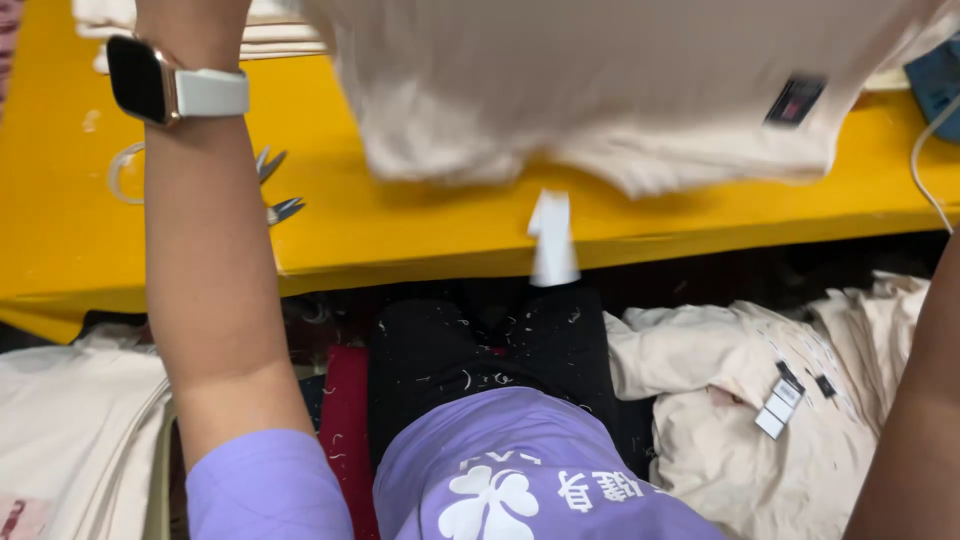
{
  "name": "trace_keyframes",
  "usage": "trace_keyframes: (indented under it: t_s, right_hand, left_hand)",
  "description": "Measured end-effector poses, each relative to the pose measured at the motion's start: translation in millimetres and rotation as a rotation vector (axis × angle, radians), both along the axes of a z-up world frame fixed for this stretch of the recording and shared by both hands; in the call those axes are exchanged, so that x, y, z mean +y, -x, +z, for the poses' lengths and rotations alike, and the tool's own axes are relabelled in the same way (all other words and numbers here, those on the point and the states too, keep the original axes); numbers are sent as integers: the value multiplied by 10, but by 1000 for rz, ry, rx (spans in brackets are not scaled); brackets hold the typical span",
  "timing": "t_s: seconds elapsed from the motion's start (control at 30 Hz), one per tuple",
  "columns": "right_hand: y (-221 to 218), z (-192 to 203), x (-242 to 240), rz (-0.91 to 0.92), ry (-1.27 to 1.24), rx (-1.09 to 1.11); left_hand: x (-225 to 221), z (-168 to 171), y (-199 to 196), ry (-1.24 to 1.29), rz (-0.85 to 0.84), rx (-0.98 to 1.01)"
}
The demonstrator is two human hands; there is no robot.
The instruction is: Trimming loose threads and excess material from t-shirts using scissors at a quality control station.
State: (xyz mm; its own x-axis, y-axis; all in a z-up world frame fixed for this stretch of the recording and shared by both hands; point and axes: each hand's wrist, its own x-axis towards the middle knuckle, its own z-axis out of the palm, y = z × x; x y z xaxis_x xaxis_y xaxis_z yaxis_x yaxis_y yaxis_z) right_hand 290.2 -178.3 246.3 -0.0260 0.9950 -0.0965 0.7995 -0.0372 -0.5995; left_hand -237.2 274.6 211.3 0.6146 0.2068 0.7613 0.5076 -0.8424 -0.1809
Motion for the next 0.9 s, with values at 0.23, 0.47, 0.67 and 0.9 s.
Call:
trace_keyframes:
  t_s: [0.23, 0.47, 0.67, 0.9]
  right_hand:
    - [-578, -253, 1179, 505, 360, 326]
    - [-406, -1430, 764, 909, 710, 624]
    - [885, -1569, 979, -505, 113, -204]
    - [1584, -2308, 3418, -267, -338, 365]
  left_hand:
    - [40, 26, 445, 186, -193, -32]
    - [-305, -618, 791, 809, -341, 187]
    - [-65, -996, 542, 1342, -253, 597]
    - [789, -1628, -936, 1024, -426, -155]
